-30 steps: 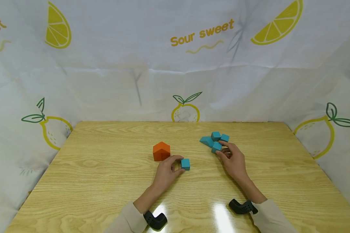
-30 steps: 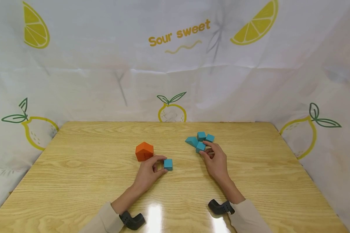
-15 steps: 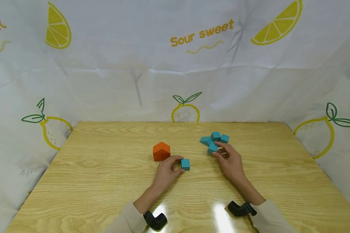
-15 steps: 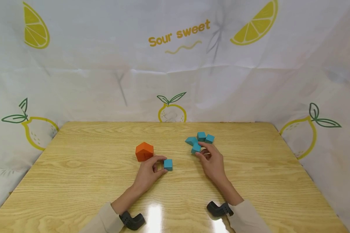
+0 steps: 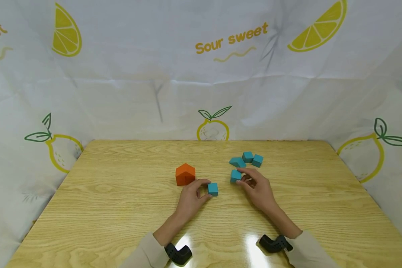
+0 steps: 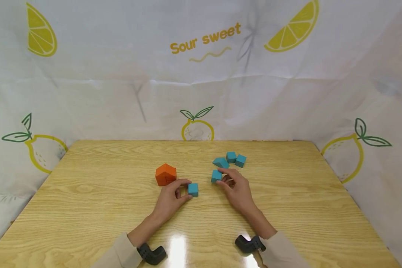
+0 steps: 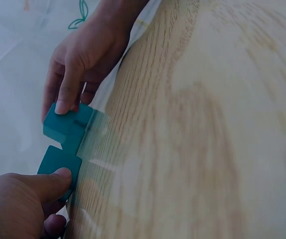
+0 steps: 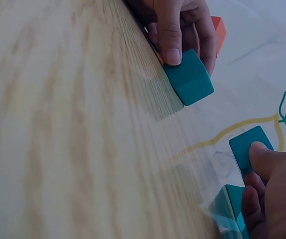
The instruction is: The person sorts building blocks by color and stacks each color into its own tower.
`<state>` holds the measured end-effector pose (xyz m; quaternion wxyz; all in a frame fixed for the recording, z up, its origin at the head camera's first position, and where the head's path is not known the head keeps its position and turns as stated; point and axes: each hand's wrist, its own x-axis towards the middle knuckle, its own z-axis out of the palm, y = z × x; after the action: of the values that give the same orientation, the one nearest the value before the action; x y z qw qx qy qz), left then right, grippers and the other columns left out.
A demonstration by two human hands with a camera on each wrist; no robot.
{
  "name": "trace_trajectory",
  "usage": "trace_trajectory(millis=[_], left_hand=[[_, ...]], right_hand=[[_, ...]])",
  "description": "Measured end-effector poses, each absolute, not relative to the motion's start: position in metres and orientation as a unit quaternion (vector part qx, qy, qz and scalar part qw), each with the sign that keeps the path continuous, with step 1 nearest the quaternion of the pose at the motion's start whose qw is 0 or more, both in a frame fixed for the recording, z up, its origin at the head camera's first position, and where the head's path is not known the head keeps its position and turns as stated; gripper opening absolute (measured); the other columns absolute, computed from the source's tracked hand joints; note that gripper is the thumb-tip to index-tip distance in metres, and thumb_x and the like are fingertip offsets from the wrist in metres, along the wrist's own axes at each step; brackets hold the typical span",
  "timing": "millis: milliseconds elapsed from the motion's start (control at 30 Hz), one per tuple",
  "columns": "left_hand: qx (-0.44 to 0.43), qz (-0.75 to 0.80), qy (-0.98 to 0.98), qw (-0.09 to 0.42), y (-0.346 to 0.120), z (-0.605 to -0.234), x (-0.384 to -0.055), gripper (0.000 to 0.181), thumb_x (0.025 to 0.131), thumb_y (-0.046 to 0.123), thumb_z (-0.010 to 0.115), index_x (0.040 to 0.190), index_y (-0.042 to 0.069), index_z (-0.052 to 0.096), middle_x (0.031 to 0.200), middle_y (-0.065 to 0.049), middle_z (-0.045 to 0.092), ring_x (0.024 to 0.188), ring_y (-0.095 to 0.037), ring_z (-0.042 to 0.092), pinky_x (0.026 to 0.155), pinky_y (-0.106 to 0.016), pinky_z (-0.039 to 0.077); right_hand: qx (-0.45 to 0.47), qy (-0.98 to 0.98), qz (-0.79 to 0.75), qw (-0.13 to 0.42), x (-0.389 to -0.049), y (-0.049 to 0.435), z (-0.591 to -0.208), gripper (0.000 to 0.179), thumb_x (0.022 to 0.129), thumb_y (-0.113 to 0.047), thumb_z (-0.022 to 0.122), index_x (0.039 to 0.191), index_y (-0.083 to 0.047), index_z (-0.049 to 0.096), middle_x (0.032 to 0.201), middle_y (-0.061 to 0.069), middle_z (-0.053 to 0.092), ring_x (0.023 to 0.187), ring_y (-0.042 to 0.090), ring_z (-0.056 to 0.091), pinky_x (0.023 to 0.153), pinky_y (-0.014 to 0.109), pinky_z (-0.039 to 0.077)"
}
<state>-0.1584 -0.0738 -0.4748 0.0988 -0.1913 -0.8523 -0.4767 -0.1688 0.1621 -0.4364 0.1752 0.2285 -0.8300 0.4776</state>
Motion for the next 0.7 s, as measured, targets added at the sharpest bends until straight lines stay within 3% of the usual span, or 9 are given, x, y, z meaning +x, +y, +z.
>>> trace_trajectory(millis=[433,700], left_hand=[[-0.188,-0.477,-0.854,0.094,-0.073,-0.474,-0.158,0.038,0.078,0.008,0.079,0.114,0.01,0.067,0.084,-0.001,0.059,0.052,-0.004,0.037,0.048,-0.022,0.036],[-0.188,-0.476,-0.853,0.098,-0.074,-0.475,-0.159,0.038,0.078,0.008,0.079,0.114,0.01,0.067,0.083,-0.002,0.059,0.053,-0.004,0.038,0.048,-0.022,0.036]], right_hand=[[0.273,-0.824,0.475,0.144,-0.168,0.16,-0.442,0.041,0.08,0.011,0.069,0.12,0.006,0.06,0.092,0.016,0.06,0.077,0.027,0.059,0.063,0.032,0.051],[0.278,-0.825,0.479,0.112,-0.181,0.167,-0.471,0.042,0.082,0.002,0.071,0.123,-0.005,0.063,0.094,0.003,0.061,0.078,0.016,0.058,0.062,0.027,0.049]])
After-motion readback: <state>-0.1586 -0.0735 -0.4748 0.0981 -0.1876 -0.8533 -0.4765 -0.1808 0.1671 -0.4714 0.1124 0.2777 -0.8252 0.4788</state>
